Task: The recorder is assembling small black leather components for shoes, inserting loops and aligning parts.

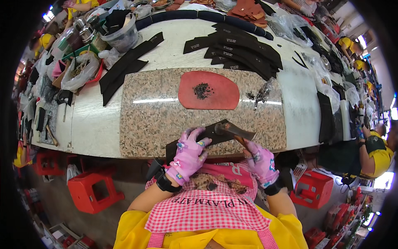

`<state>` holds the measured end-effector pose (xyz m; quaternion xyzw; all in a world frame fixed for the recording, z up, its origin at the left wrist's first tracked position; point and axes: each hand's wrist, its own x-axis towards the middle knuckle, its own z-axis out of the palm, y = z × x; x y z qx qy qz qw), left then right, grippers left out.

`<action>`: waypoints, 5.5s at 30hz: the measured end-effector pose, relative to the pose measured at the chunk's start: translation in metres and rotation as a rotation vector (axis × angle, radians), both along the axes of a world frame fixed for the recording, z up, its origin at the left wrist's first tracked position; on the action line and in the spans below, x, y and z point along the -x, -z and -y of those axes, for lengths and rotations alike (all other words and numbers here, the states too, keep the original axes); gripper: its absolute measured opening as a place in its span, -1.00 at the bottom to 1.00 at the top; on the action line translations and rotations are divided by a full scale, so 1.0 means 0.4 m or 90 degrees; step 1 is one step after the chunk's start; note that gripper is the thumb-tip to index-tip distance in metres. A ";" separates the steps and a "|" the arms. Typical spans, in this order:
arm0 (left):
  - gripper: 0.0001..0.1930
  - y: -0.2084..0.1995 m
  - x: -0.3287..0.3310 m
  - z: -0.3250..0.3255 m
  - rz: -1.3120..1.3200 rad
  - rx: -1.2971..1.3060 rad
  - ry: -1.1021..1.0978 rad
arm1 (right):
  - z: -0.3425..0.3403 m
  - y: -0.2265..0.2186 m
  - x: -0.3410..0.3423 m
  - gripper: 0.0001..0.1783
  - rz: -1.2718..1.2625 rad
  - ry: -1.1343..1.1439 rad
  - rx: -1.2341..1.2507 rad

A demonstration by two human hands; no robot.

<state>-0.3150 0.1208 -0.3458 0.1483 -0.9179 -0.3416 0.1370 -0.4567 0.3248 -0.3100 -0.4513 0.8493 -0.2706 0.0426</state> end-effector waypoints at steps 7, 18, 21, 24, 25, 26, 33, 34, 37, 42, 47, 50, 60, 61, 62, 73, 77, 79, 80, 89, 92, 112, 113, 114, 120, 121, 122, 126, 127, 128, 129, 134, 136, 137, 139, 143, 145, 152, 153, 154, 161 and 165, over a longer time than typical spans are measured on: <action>-0.60 -0.006 0.004 0.004 0.003 -0.007 -0.007 | -0.009 0.050 0.021 -0.63 0.014 -0.016 -0.017; -0.64 0.007 -0.005 0.005 -0.033 -0.021 -0.003 | -0.028 0.031 0.031 -0.70 -0.002 -0.002 -0.032; -0.67 0.004 -0.001 0.012 -0.044 -0.027 -0.008 | 0.003 0.016 0.009 -0.66 0.112 0.010 0.177; -0.68 0.000 -0.003 0.005 -0.046 -0.030 -0.015 | -0.003 0.024 0.002 -0.66 0.025 -0.017 0.051; -0.68 0.002 0.000 0.006 -0.046 -0.032 -0.018 | 0.004 0.023 0.006 -0.66 -0.026 -0.054 -0.057; -0.68 0.015 0.003 0.008 -0.064 -0.043 -0.014 | -0.005 0.023 0.015 -0.63 -0.063 -0.052 -0.072; -0.68 -0.001 -0.003 0.006 -0.035 -0.035 -0.013 | -0.007 0.044 0.005 -0.66 0.125 -0.029 0.199; -0.68 0.006 -0.003 0.011 -0.033 -0.031 -0.022 | -0.001 0.009 0.013 -0.65 0.047 -0.045 0.043; -0.67 0.010 -0.003 0.005 -0.043 -0.047 -0.002 | 0.004 0.044 0.000 -0.64 0.024 -0.032 0.080; -0.67 0.004 -0.006 0.008 -0.028 -0.040 -0.010 | -0.015 0.029 0.012 -0.69 0.034 -0.026 -0.069; -0.65 -0.006 0.001 0.006 -0.024 -0.038 -0.009 | -0.119 0.058 0.119 -0.72 0.069 0.251 0.155; -0.65 -0.004 0.013 0.010 -0.015 -0.014 -0.009 | -0.221 0.060 0.259 -0.56 -0.044 0.429 0.120; -0.67 -0.136 -0.001 0.019 -0.084 -0.027 0.066 | 0.092 -0.079 0.141 -0.56 0.540 0.121 0.078; -0.67 -0.152 0.001 0.021 -0.114 -0.019 0.074 | 0.123 -0.082 0.102 -0.49 0.583 -0.007 0.103; -0.69 -0.172 0.002 0.036 -0.116 0.034 0.085 | 0.149 -0.087 0.104 -0.47 0.605 -0.007 0.101; -0.63 -0.091 0.008 0.741 0.040 0.288 -0.302 | 0.190 -0.172 0.636 -0.50 0.227 0.333 0.422; -0.43 -0.010 0.037 0.888 0.199 0.243 -0.390 | 0.196 -0.083 0.560 -0.68 0.289 0.254 0.372; -0.34 0.060 -0.012 0.950 0.213 0.299 -0.460 | 0.225 -0.055 0.479 -0.78 0.376 0.242 0.303; -0.36 0.061 0.016 0.946 0.286 0.305 -0.459 | 0.210 -0.011 0.464 -0.82 0.340 0.262 0.265; -0.62 -0.049 0.038 0.857 0.126 0.373 -0.436 | 0.225 0.040 0.350 -0.87 -0.176 0.145 -0.144; -0.50 -0.059 -0.018 0.781 -0.038 0.225 -0.428 | 0.228 0.070 0.355 -0.89 -0.269 0.134 -0.148; -0.67 -0.078 0.007 0.032 -0.029 -0.483 -0.139 | 0.221 -0.003 0.036 -0.79 0.349 -0.243 0.293; -0.68 -0.078 0.007 0.027 -0.006 -0.412 -0.131 | 0.222 0.002 0.037 -0.77 0.302 -0.263 0.268; -0.68 -0.077 0.004 0.022 -0.005 -0.412 -0.133 | 0.224 0.004 0.034 -0.74 0.256 -0.285 0.242; -0.68 -0.098 -0.005 0.004 -0.084 -0.149 -0.112 | 0.227 -0.009 0.021 -0.79 0.144 -0.261 0.228; -0.69 -0.104 -0.005 0.003 -0.087 -0.147 -0.110 | 0.228 -0.018 0.017 -0.79 0.145 -0.262 0.227; -0.70 -0.110 -0.006 0.002 -0.091 -0.144 -0.107 | 0.229 -0.032 0.013 -0.78 0.136 -0.248 0.197; -0.72 -0.125 -0.006 0.006 -0.094 -0.224 -0.125 | 0.215 -0.026 -0.016 -0.68 0.359 0.000 0.165; -0.73 -0.120 -0.007 0.008 -0.082 -0.256 -0.118 | 0.217 -0.017 -0.021 -0.68 0.357 0.000 0.166; -0.74 -0.118 -0.009 0.009 -0.069 -0.289 -0.110 | 0.222 -0.007 -0.026 -0.67 0.494 0.033 0.221; -0.74 -0.116 -0.010 0.004 -0.071 -0.289 -0.111 | 0.229 -0.005 -0.031 -0.67 0.632 0.064 0.275; -0.78 -0.135 -0.010 -0.012 -0.113 -0.375 -0.083 | 0.219 -0.034 -0.039 -0.74 0.831 -0.018 0.329; -0.77 -0.101 -0.009 -0.019 -0.128 -0.367 -0.099 | 0.216 -0.038 -0.045 -0.75 0.871 -0.039 0.324; -0.77 -0.085 -0.008 -0.024 -0.143 -0.358 -0.113 | 0.217 -0.045 -0.053 -0.77 0.771 -0.038 0.293; -0.76 -0.076 -0.001 -0.026 -0.159 -0.354 -0.122 | 0.225 -0.047 -0.060 -0.78 0.670 -0.035 0.264; -0.73 -0.079 -0.002 -0.026 -0.164 -0.539 -0.122 | 0.235 -0.056 -0.031 -0.79 0.749 -0.079 0.275; -0.73 -0.069 -0.009 -0.026 -0.156 -0.526 -0.120 | 0.233 -0.066 -0.028 -0.79 0.773 -0.106 0.240; -0.71 -0.085 -0.011 -0.010 -0.162 -0.611 -0.121 | 0.249 -0.046 -0.040 -0.70 0.740 -0.087 0.264; -0.71 -0.094 -0.011 -0.007 -0.163 -0.611 -0.122 | 0.251 -0.042 -0.040 -0.69 0.817 -0.061 0.345; -0.71 -0.105 -0.009 -0.005 -0.184 -0.679 -0.107 | 0.253 -0.040 -0.038 -0.68 0.893 -0.034 0.427; -0.69 -0.098 -0.012 0.008 -0.118 -0.684 -0.176 | 0.260 -0.013 -0.041 -0.56 0.574 0.086 0.322; -0.71 -0.072 -0.008 0.004 -0.202 -0.635 -0.190 | 0.268 -0.023 -0.070 -0.51 0.041 -0.036 0.272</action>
